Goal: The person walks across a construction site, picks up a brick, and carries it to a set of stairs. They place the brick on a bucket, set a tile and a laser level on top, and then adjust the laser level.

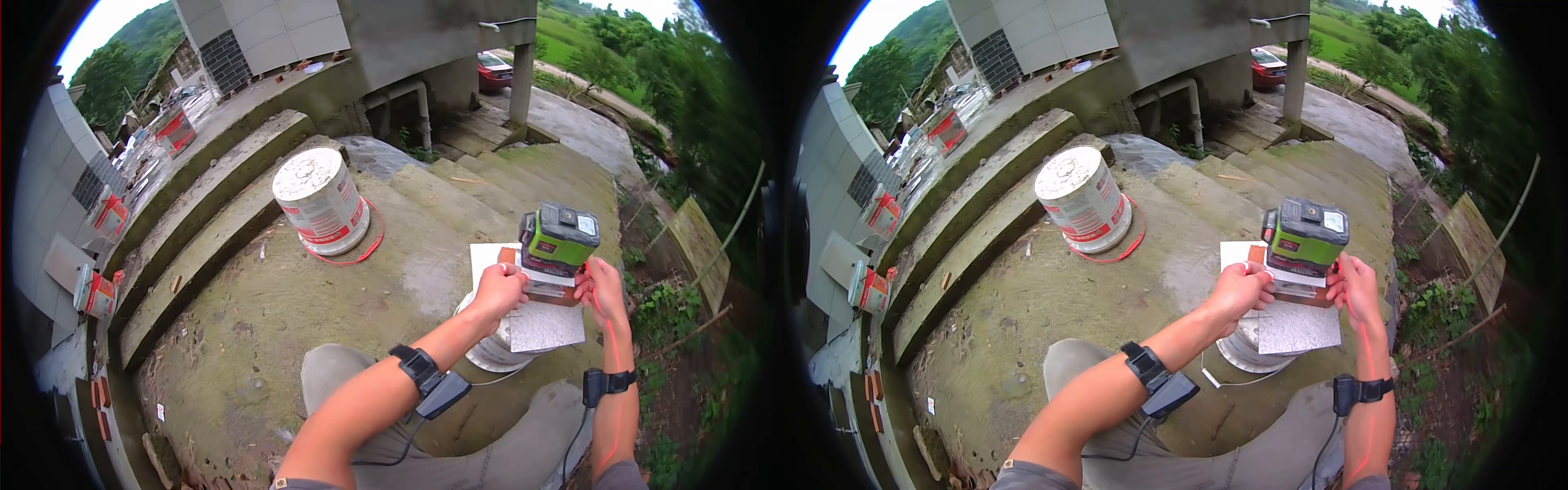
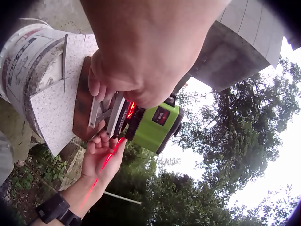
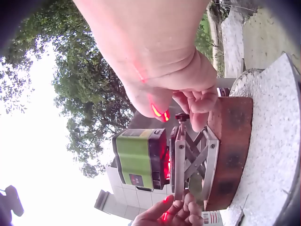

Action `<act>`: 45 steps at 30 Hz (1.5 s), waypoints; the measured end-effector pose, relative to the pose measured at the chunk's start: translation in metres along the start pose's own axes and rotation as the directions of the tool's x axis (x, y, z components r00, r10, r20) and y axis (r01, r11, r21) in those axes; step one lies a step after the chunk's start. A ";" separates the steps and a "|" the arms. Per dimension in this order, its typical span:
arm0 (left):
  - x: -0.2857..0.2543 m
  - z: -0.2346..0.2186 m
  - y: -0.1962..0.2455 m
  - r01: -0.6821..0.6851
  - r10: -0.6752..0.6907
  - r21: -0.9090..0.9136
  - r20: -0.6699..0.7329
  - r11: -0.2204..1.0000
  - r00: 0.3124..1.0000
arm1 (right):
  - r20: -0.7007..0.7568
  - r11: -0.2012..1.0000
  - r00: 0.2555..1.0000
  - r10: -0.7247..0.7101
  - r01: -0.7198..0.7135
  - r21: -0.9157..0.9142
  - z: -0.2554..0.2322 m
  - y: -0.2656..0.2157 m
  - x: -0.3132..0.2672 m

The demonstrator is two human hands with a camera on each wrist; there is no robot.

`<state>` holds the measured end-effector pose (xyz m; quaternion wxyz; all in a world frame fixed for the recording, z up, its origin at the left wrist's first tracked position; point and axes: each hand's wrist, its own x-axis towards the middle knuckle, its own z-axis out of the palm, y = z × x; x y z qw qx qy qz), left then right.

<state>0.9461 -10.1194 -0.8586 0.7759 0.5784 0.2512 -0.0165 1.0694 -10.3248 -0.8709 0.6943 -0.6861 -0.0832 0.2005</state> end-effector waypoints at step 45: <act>0.002 -0.001 -0.002 -0.012 0.012 0.010 0.047 1.000 0.999 | 0.021 0.997 0.999 0.035 -0.033 -0.066 0.000 0.000 -0.003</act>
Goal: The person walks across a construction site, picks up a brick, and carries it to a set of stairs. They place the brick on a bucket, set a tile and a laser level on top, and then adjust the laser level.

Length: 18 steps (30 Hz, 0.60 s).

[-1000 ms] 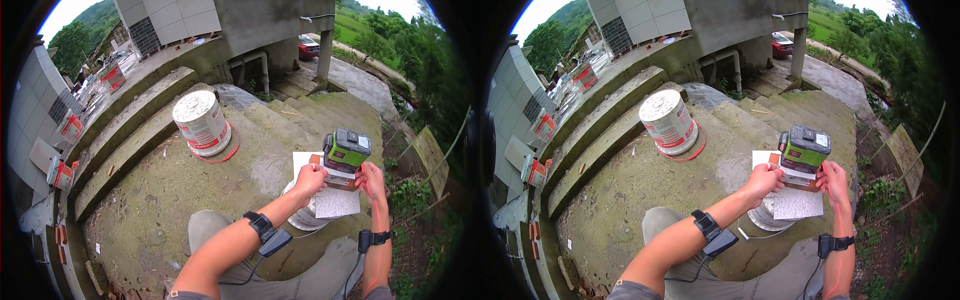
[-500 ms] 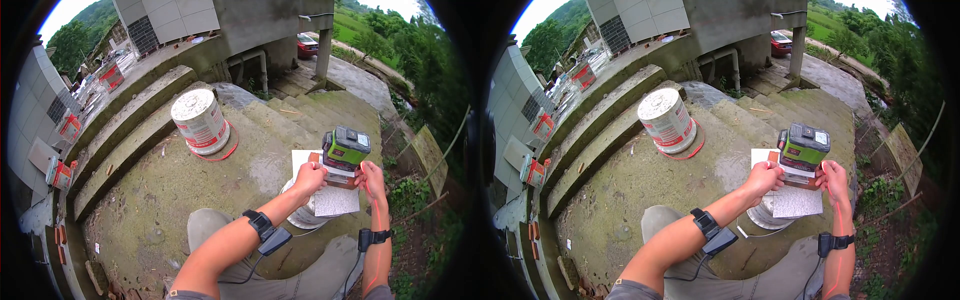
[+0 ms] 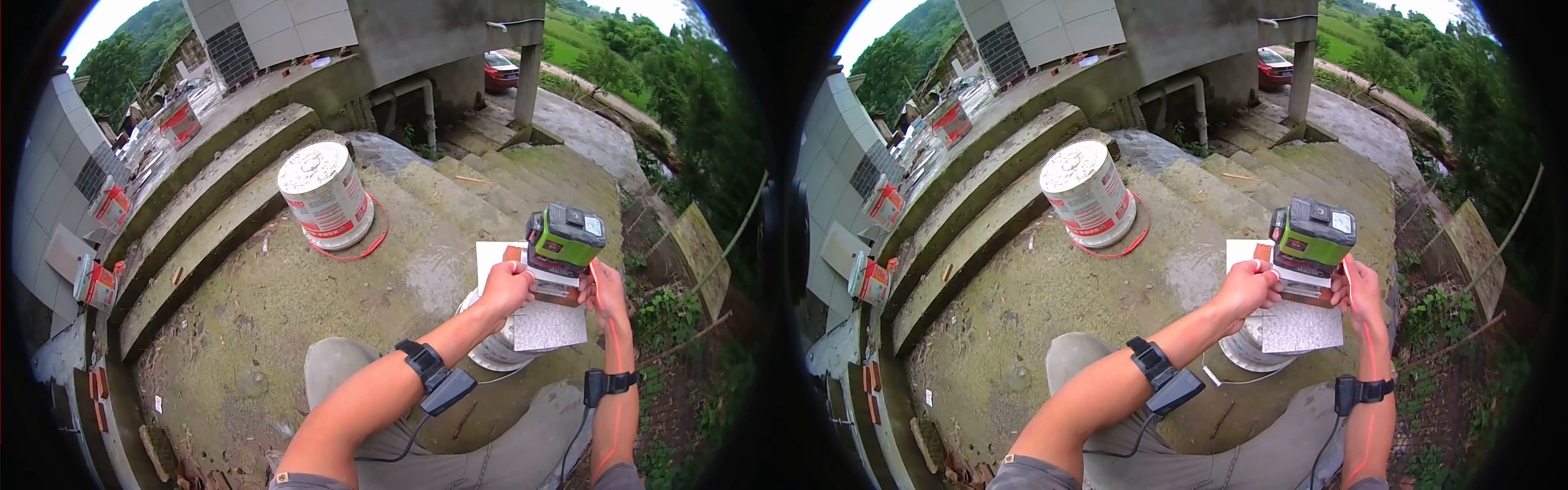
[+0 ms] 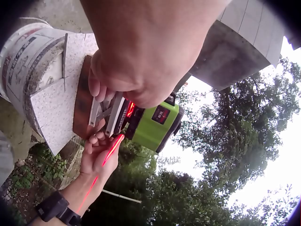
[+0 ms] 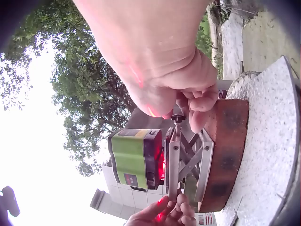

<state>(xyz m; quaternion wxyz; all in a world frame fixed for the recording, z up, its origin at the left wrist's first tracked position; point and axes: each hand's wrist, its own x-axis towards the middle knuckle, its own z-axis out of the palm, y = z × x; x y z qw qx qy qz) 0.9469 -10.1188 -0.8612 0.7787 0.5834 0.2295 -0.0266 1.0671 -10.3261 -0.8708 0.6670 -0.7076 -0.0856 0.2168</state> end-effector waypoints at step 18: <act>0.000 0.000 0.001 0.002 -0.002 -0.009 -0.012 1.000 1.000 | 0.015 0.998 1.000 -0.027 0.026 0.057 0.004 0.000 -0.001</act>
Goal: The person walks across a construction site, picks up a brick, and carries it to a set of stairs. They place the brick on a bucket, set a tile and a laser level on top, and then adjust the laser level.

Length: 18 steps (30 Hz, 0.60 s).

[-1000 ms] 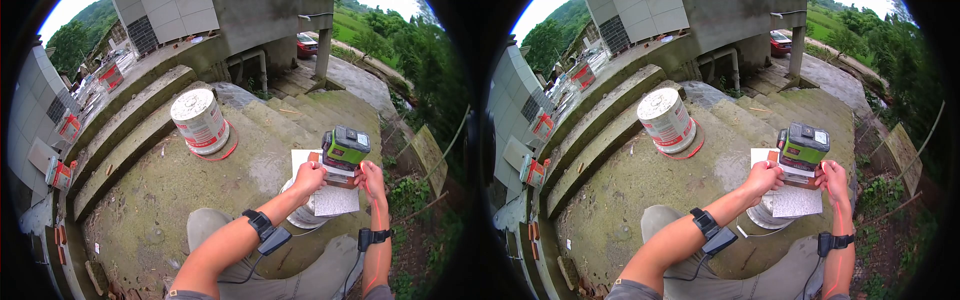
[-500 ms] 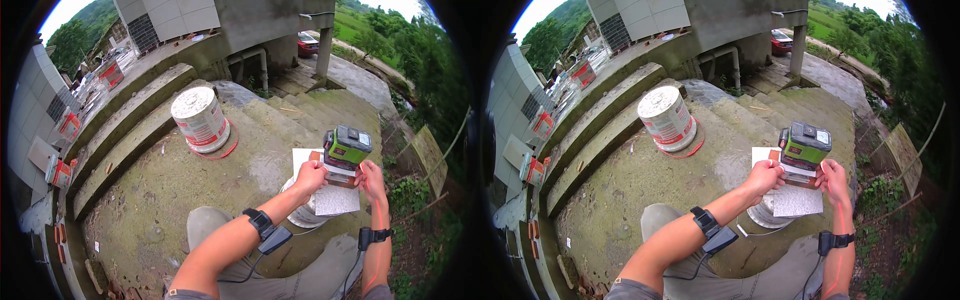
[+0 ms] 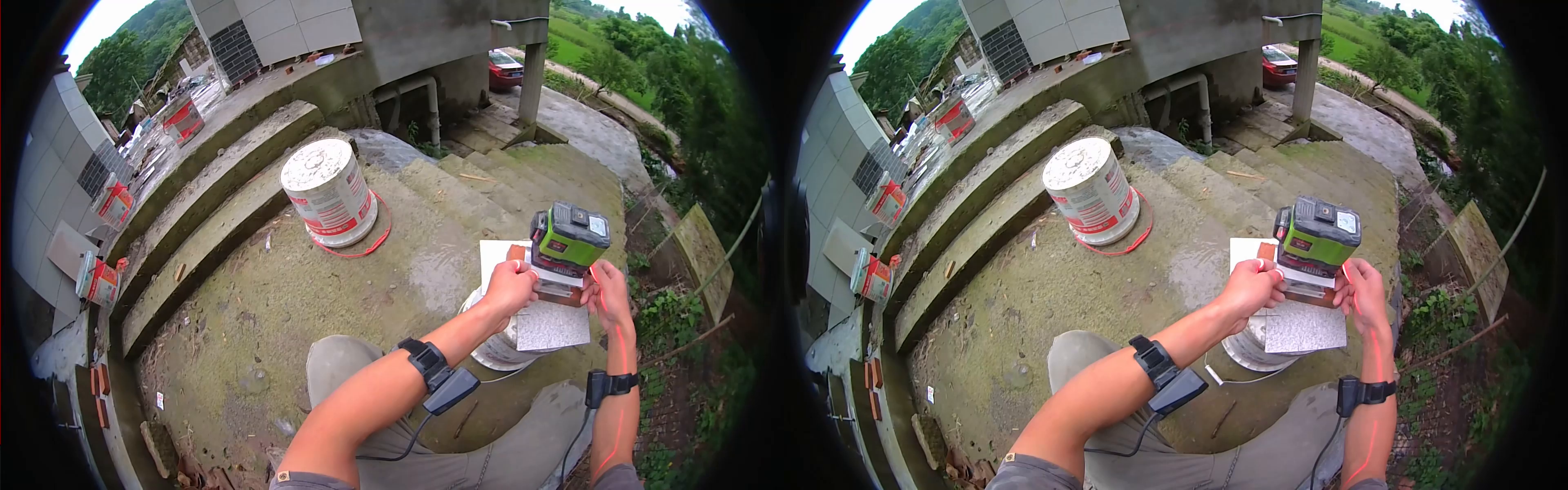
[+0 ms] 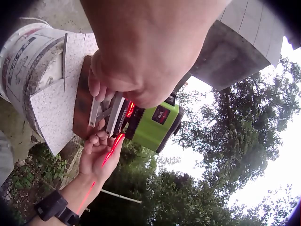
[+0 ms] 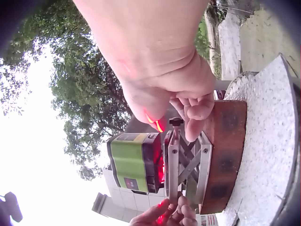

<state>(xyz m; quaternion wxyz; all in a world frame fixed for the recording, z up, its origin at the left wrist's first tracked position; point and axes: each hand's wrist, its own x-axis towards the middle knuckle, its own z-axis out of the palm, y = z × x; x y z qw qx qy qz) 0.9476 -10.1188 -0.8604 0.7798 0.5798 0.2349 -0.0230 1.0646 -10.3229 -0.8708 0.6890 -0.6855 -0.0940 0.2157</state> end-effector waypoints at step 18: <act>-0.001 0.000 -0.001 0.013 -0.013 -0.004 -0.015 1.000 1.000 | 0.037 1.000 0.999 -0.018 0.018 0.008 -0.008 0.007 0.004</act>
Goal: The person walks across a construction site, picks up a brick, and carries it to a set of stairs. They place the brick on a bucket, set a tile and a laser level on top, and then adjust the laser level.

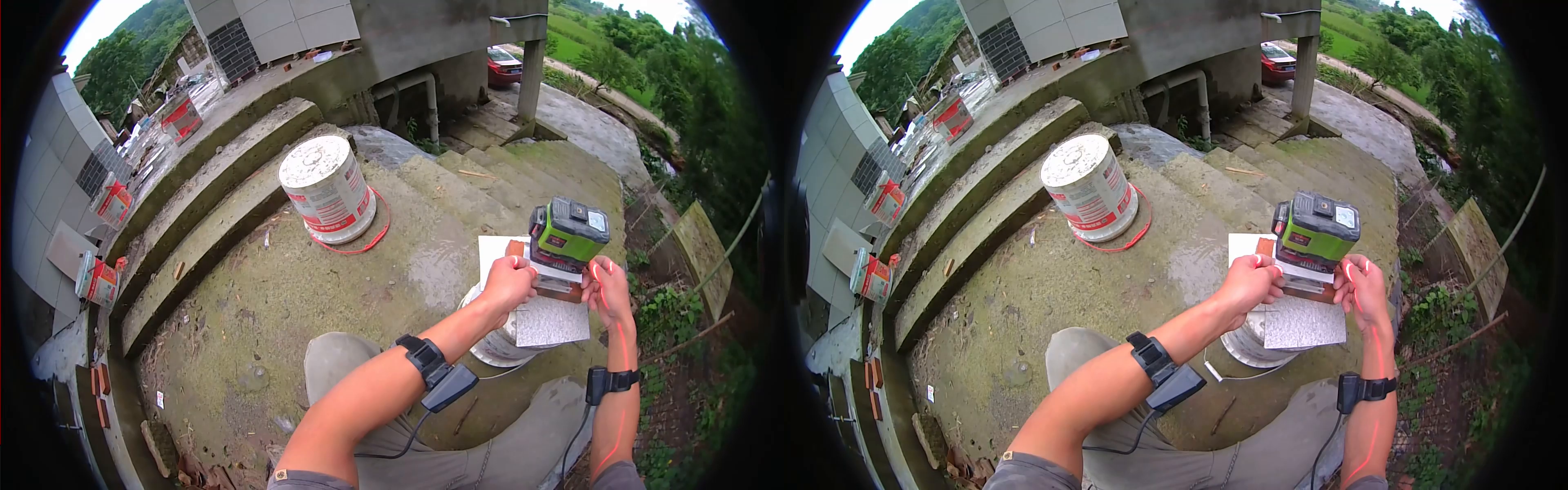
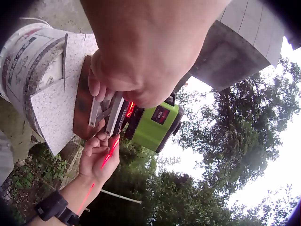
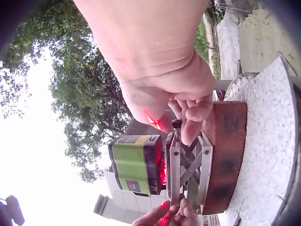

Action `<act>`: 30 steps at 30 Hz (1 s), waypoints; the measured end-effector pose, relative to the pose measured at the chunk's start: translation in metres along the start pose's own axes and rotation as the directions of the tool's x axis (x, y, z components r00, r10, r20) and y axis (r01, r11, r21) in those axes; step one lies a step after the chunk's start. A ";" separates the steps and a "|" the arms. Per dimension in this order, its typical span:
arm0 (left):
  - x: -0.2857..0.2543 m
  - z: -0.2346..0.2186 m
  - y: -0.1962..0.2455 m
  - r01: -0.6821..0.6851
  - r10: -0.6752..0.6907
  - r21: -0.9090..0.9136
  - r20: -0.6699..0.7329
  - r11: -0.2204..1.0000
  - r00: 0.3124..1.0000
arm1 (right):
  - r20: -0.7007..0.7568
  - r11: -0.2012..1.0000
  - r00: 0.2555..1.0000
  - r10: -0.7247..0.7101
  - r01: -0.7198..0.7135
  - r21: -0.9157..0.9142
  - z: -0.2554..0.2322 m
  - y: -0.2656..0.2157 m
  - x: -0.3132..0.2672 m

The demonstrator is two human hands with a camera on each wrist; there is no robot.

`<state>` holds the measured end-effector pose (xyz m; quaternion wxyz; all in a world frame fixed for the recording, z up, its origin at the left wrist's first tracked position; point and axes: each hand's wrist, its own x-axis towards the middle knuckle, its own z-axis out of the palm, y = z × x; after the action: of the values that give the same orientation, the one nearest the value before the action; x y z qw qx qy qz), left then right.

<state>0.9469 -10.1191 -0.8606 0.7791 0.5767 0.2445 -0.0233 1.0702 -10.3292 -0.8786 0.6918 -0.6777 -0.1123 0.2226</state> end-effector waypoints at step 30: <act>-0.001 -0.003 0.001 0.010 -0.010 -0.004 0.002 1.000 1.000 | 0.036 0.996 0.999 0.013 -0.009 -0.086 -0.001 -0.009 0.002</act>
<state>0.9452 -10.1165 -0.8598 0.7803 0.5741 0.2467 -0.0272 1.0742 -10.3287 -0.8706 0.6587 -0.7032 -0.1306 0.2338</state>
